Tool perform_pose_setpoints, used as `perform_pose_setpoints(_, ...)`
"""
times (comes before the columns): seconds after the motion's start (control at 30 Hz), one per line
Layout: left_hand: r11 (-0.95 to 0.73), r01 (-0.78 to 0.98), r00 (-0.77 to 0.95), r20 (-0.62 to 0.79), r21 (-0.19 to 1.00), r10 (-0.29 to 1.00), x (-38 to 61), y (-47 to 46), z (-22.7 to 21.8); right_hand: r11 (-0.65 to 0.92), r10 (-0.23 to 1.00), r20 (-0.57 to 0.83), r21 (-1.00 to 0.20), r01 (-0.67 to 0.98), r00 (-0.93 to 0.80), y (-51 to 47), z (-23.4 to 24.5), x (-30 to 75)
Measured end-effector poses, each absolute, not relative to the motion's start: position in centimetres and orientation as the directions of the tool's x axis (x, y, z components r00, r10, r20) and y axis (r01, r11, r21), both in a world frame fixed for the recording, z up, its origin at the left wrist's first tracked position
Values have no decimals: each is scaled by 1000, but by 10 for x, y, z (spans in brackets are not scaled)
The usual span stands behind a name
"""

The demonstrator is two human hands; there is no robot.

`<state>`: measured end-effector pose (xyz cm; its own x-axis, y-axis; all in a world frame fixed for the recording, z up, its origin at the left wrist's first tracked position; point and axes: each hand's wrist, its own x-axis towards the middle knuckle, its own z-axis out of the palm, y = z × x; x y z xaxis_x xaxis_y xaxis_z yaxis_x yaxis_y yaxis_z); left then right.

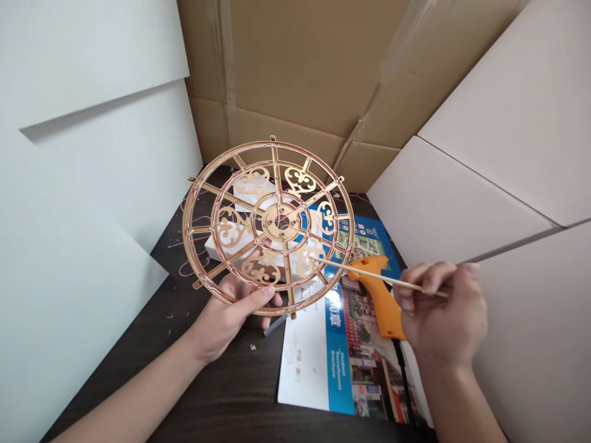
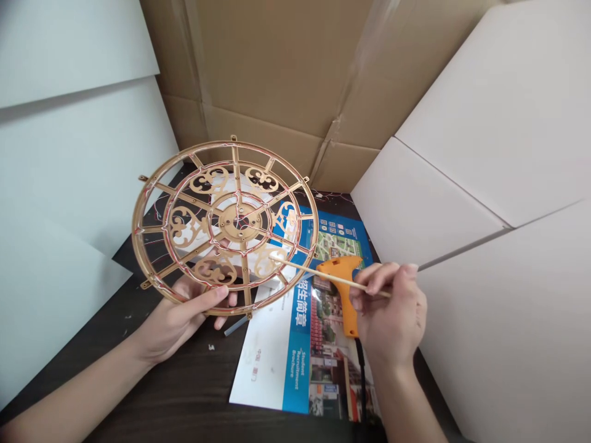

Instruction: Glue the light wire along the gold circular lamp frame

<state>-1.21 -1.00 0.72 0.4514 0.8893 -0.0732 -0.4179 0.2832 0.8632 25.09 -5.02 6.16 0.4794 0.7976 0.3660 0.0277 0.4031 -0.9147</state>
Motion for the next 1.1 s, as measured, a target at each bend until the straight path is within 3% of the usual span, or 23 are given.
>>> perform_pose_setpoints(0.3,221,-343,467,-38,913,884,-15,-12,7,414,720,340,-910,18,605,-46,66,249)
perform_pose_setpoints(0.53,215,-385,451,-20,897,892,-15,-10,3,338,805,226,-934,-112,549,-43,69,257)
perform_pose_setpoints(0.8,239,-380,410,-69,893,910,-14,-12,9,465,677,489,-863,195,550,-53,63,245)
perform_pose_setpoints(1.1,246,-443,372,-73,862,925,-15,-6,14,557,650,614,-786,269,449,-53,54,246)
